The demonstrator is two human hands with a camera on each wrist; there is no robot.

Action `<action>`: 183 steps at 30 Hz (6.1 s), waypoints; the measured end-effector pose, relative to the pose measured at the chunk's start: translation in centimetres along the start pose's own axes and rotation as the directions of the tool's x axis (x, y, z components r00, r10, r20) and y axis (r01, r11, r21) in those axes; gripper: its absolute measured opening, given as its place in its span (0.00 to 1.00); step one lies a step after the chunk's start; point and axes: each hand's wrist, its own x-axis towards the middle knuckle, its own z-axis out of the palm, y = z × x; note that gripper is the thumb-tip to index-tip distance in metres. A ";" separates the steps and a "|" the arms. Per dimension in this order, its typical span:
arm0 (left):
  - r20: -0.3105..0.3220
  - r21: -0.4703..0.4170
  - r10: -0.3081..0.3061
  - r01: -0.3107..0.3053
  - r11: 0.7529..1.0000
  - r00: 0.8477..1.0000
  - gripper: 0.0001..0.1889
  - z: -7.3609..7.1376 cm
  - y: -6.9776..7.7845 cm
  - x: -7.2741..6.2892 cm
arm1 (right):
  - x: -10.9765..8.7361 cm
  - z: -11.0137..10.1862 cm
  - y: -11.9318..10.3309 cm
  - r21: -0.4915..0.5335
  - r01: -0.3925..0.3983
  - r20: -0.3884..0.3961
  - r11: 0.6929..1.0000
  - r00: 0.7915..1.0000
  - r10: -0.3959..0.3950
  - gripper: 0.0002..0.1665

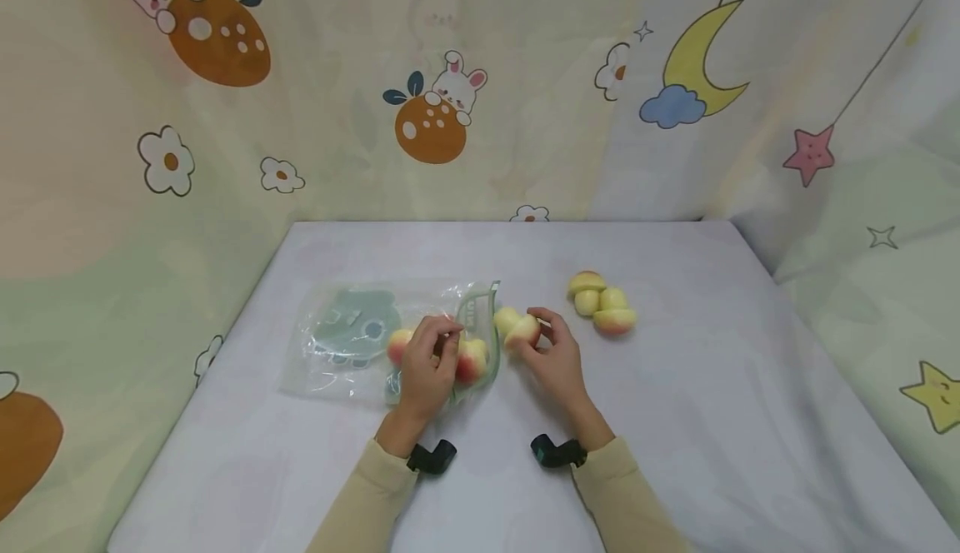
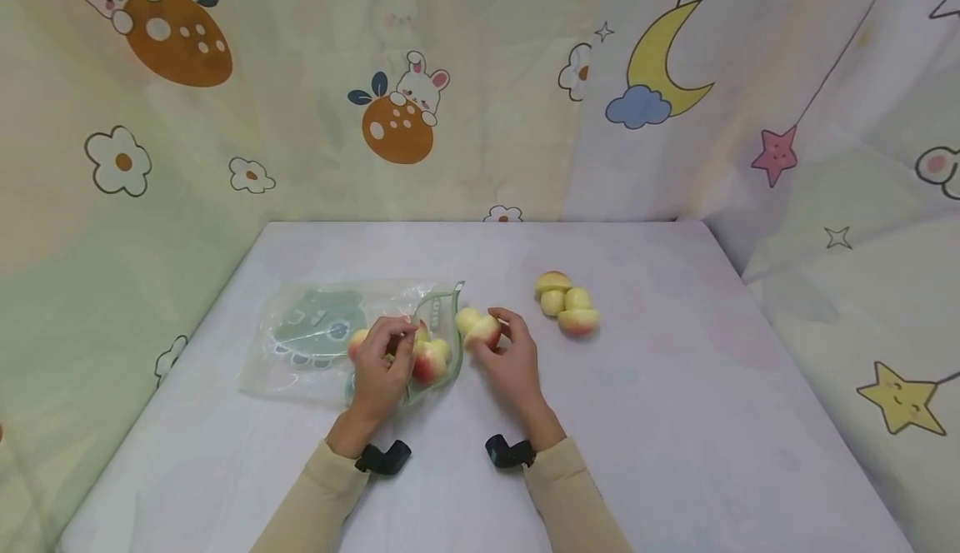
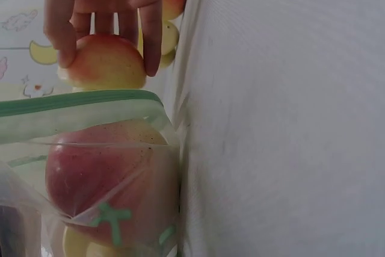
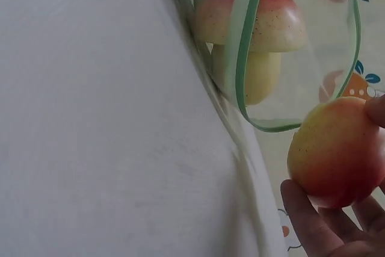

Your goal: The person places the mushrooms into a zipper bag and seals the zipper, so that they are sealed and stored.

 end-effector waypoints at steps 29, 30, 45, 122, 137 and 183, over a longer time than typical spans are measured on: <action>-0.024 -0.024 0.040 -0.041 0.999 0.999 0.10 0.3 0.9 0.5 | -2.0 3.0 -1.1 0.001 0.167 0.272 0.986 0.949 -0.161 0.27; -0.025 -0.019 0.040 -0.041 0.999 0.999 0.09 0.3 0.9 0.5 | -2.1 3.0 -1.0 0.000 0.170 0.281 0.985 0.946 -0.163 0.27; -0.035 -0.022 0.041 -0.042 0.999 0.999 0.07 0.3 0.0 0.2 | -2.3 3.4 -0.6 0.005 0.282 0.355 0.959 0.896 -0.266 0.26; -0.065 -0.025 -0.010 0.009 1.000 0.998 0.07 -0.6 -0.2 0.5 | 4.1 -8.5 7.6 -0.363 -0.183 -0.441 0.914 0.897 0.004 0.34; -0.175 -0.022 0.042 -0.046 0.999 0.984 0.09 -0.9 1.2 1.3 | 3.6 -8.2 5.9 -0.256 -0.092 -0.522 0.962 0.851 -0.058 0.32; -0.044 -0.098 0.077 -0.081 0.992 0.996 0.11 0.1 -0.2 0.4 | -0.2 1.9 3.7 -0.163 0.294 0.226 0.942 0.940 -0.254 0.33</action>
